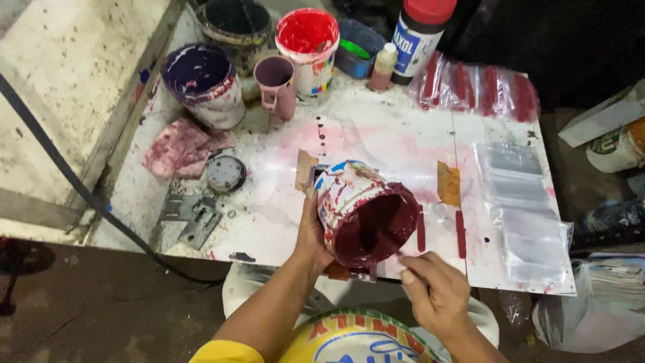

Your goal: The person uses a small orange tool to spread and smooth red paint inside a rectangular metal tray. They then pick up a white bucket containing red paint and use a stick to stir the contents thoroughly.

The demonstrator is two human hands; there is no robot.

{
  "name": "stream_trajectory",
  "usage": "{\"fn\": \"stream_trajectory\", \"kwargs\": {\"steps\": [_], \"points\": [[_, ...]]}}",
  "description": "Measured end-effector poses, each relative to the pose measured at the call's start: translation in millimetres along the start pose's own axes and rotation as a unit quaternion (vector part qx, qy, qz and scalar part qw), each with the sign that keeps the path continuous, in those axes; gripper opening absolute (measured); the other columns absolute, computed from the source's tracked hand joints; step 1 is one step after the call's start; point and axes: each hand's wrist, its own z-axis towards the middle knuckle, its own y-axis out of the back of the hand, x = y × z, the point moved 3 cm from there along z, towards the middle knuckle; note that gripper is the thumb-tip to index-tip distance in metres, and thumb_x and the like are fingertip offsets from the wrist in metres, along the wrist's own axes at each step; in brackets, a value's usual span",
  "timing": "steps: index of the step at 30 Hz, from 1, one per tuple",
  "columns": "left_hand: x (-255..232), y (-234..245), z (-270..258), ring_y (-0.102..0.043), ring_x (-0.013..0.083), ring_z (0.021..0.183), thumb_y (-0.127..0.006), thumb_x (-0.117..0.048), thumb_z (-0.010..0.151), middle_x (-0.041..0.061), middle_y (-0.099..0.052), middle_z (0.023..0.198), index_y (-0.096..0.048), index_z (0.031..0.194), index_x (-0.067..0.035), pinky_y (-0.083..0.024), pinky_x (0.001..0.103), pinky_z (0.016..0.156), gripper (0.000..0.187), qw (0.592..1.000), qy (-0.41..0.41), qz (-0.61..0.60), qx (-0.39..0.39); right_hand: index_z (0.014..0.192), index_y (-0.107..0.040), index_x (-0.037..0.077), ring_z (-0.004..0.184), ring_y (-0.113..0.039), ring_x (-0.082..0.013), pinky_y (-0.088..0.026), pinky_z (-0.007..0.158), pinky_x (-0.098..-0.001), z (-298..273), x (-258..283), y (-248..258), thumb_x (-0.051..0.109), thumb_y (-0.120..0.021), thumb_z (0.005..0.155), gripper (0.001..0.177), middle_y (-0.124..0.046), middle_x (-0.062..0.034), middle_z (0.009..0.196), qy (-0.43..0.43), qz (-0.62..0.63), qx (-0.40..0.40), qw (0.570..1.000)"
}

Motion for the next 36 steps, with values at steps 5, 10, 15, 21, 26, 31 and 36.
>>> {"fn": "stream_trajectory", "kwargs": {"steps": [5, 10, 15, 21, 26, 31, 36], "points": [[0, 1, 6, -0.067, 0.0331, 0.107, -0.067, -0.067, 0.074, 0.013, -0.071, 0.119, -0.065, 0.134, -0.015, -0.055, 0.051, 0.093, 0.080, 0.999, 0.017, -0.024, 0.017, 0.105, -0.070, -0.002, 0.061, -0.061, -0.0198, -0.045, 0.051, -0.0269, -12, -11, 2, 0.015, -0.060, 0.096, 0.022, -0.067, -0.0119, 0.072, 0.004, 0.031, -0.066, 0.997], [-4, -10, 0, -0.066, 0.0337, 0.110, -0.064, -0.062, 0.076, 0.016, -0.069, 0.123, -0.061, 0.138, -0.013, -0.053, 0.051, 0.097, 0.079, 1.000, -0.017, 0.003, 0.006, 0.101, -0.071, -0.004, 0.053, -0.052, -0.0166, -0.038, 0.048, -0.0273, 2, -2, 0, 0.014, -0.060, 0.096, 0.022, -0.064, -0.0115, 0.071, 0.015, -0.026, -0.007, 1.000], [-8, -4, 7, -0.068, 0.0321, 0.103, -0.074, -0.059, 0.072, 0.014, -0.072, 0.114, -0.064, 0.134, -0.013, -0.055, 0.051, 0.092, 0.078, 0.999, 0.030, -0.032, 0.019, 0.103, -0.068, -0.004, 0.060, -0.061, -0.0256, -0.043, 0.049, -0.0298, -7, -9, -1, 0.015, -0.058, 0.097, 0.023, -0.065, -0.0144, 0.073, 0.037, -0.038, -0.083, 0.995], [-17, 1, 21, -0.069, 0.0306, 0.101, -0.068, -0.064, 0.077, 0.011, -0.073, 0.112, -0.067, 0.128, -0.013, -0.055, 0.049, 0.092, 0.072, 0.997, 0.071, -0.018, -0.008, 0.100, -0.071, -0.001, 0.051, -0.051, -0.0149, -0.036, 0.048, -0.0261, 14, -11, -15, 0.023, -0.058, 0.097, 0.028, -0.060, -0.0089, 0.066, -0.020, 0.041, -0.042, 0.998], [-34, -22, 22, -0.066, 0.0340, 0.111, -0.066, -0.064, 0.072, 0.015, -0.070, 0.124, -0.063, 0.139, -0.013, -0.052, 0.053, 0.098, 0.084, 0.998, 0.051, -0.009, -0.020, 0.097, -0.069, -0.003, 0.055, -0.058, -0.0232, -0.044, 0.051, -0.0300, 31, -24, -11, 0.019, -0.057, 0.096, 0.025, -0.063, -0.0148, 0.069, 0.007, -0.063, -0.067, 0.996], [-43, -24, 34, -0.068, 0.0303, 0.101, -0.067, -0.066, 0.073, 0.012, -0.072, 0.111, -0.067, 0.128, -0.015, -0.054, 0.049, 0.093, 0.075, 0.997, 0.053, 0.001, -0.050, 0.095, -0.070, -0.003, 0.048, -0.040, -0.0145, -0.029, 0.050, -0.0264, 58, -24, -19, 0.016, -0.058, 0.095, 0.022, -0.045, -0.0046, 0.055, -0.063, 0.044, -0.023, 0.997], [-45, -24, 29, -0.068, 0.0319, 0.105, -0.061, -0.067, 0.075, 0.016, -0.071, 0.118, -0.062, 0.134, -0.010, -0.054, 0.049, 0.094, 0.083, 0.999, 0.023, 0.037, -0.017, 0.100, -0.071, -0.002, 0.058, -0.058, -0.0236, -0.042, 0.052, -0.0296, 47, -38, -9, 0.021, -0.059, 0.096, 0.026, -0.062, -0.0160, 0.073, 0.009, -0.078, -0.049, 0.996]]}}
